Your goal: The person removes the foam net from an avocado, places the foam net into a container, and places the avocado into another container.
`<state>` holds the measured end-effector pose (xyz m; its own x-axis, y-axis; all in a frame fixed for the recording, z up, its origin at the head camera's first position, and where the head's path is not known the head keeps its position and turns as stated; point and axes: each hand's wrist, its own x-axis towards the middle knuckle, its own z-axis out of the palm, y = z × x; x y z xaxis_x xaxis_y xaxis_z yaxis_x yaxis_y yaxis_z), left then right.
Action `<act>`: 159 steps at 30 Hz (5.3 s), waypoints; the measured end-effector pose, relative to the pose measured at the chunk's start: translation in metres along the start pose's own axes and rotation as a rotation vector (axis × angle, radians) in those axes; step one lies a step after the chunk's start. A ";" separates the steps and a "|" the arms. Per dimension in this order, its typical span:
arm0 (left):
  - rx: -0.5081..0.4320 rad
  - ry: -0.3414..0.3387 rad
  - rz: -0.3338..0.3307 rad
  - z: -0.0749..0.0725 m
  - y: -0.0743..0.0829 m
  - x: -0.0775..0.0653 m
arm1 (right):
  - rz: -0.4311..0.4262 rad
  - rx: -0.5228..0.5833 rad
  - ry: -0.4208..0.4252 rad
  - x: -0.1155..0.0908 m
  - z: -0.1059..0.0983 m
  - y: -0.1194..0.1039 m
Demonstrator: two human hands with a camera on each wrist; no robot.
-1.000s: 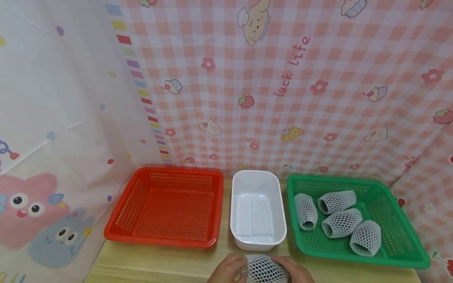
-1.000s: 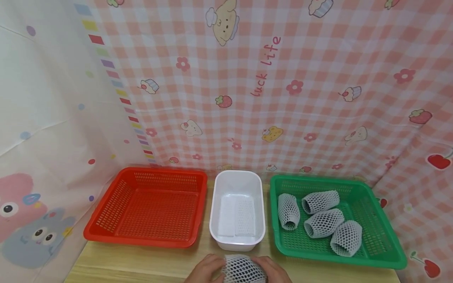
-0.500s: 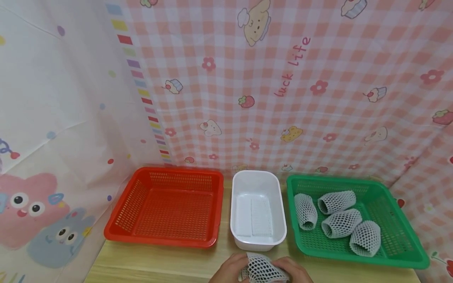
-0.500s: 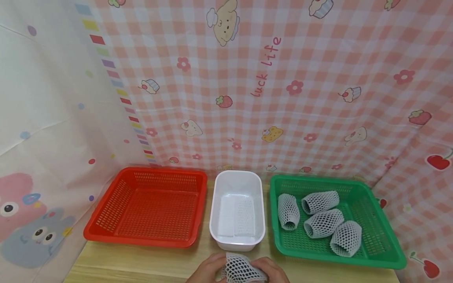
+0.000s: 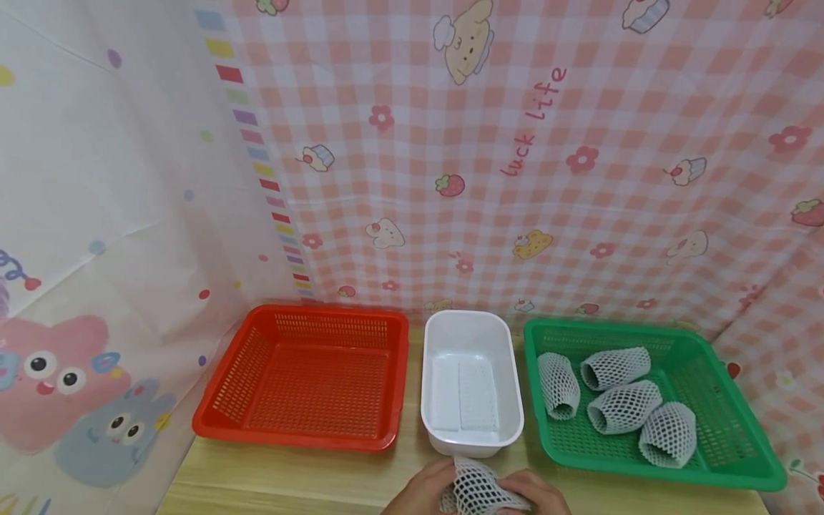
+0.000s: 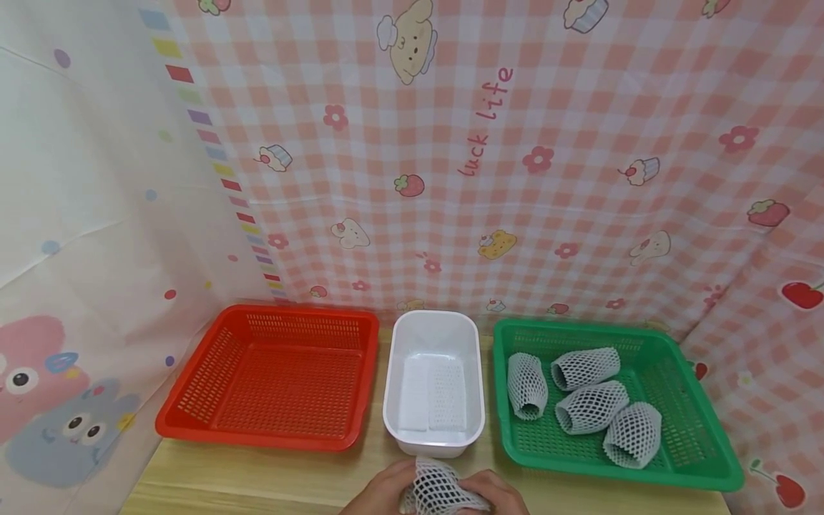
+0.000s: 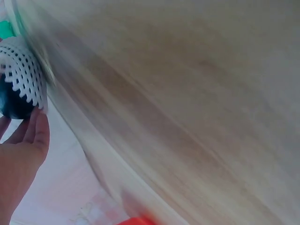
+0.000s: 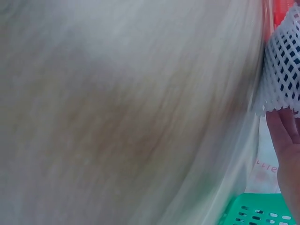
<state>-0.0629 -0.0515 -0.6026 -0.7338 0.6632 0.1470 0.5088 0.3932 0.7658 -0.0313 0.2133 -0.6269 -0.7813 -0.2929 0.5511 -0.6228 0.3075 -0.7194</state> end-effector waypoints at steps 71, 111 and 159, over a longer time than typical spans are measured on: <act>0.222 0.315 0.269 -0.006 -0.041 -0.030 | 0.101 -0.213 -0.072 0.004 -0.033 -0.027; 0.217 0.663 0.053 -0.094 0.021 -0.047 | 0.194 -0.177 0.244 0.051 -0.059 -0.089; 0.261 0.621 -0.343 -0.143 -0.020 -0.030 | 0.408 -0.264 0.432 0.163 -0.016 -0.061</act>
<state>-0.1155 -0.1701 -0.5324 -0.9497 0.0258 0.3120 0.2394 0.7020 0.6708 -0.1210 0.1614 -0.4860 -0.8690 0.2684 0.4157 -0.2189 0.5450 -0.8094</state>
